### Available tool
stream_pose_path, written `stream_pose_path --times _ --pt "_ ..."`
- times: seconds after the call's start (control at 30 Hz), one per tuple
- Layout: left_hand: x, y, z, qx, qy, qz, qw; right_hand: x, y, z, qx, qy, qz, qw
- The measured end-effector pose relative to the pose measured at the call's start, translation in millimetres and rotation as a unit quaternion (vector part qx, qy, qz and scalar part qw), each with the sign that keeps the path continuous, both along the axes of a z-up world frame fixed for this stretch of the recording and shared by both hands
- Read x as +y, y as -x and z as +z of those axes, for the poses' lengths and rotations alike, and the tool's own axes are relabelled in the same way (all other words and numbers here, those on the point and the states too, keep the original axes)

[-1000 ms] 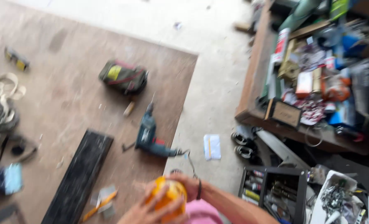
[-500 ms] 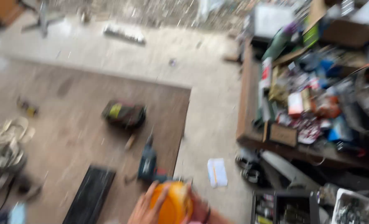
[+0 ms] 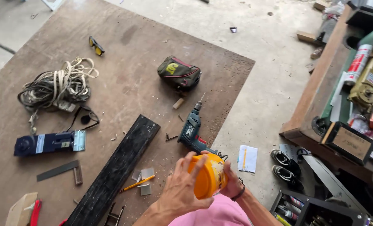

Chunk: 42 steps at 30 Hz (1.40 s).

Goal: Drilling holes and riveting metal brackets onto aluminum profiles at a workbench

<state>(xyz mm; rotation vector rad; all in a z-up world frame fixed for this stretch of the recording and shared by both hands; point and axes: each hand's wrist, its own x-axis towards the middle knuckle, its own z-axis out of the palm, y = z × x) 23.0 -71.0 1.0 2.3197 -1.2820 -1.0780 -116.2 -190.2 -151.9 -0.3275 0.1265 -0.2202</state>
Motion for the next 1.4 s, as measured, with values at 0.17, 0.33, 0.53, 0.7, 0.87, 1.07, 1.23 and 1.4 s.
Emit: stream_pose_path --times 0.17,0.33,0.53,0.7,0.87,1.07,1.23,1.4 --pt "15.1 -20.0 -4.1 -0.195 0.262 -0.327 0.887 6.9 0.8 -24.6 0.115 -0.094 0.141 0.979" --pt "29.5 -16.7 -5.7 -0.110 0.188 -0.165 0.962 9.8 -17.6 -24.8 0.070 -0.064 0.133 0.987" --pt "27.9 -26.7 12.4 -0.075 0.046 -0.036 0.995 20.6 -44.0 -29.7 0.123 -0.059 0.146 0.980" --pt "14.6 -93.0 -19.2 -0.133 0.078 -0.014 0.988 9.5 -51.6 -36.4 0.168 -0.051 0.132 0.976" --pt "-47.5 -201.5 -82.0 -0.246 0.132 0.134 0.951 -23.9 -0.3 0.2 0.329 0.275 -0.020 0.903" --pt "-133.8 -290.9 -145.1 -0.220 0.014 0.216 0.951 -31.0 82.7 -36.4 0.484 0.311 -0.077 0.814" --pt "-125.4 -290.8 -213.1 -0.222 0.004 0.245 0.944 -24.5 84.3 -52.9 0.533 0.337 -0.034 0.776" --pt "-28.1 -179.9 -151.9 -0.326 0.306 0.191 0.874 -36.8 28.2 -53.9 0.492 0.510 -0.007 0.705"
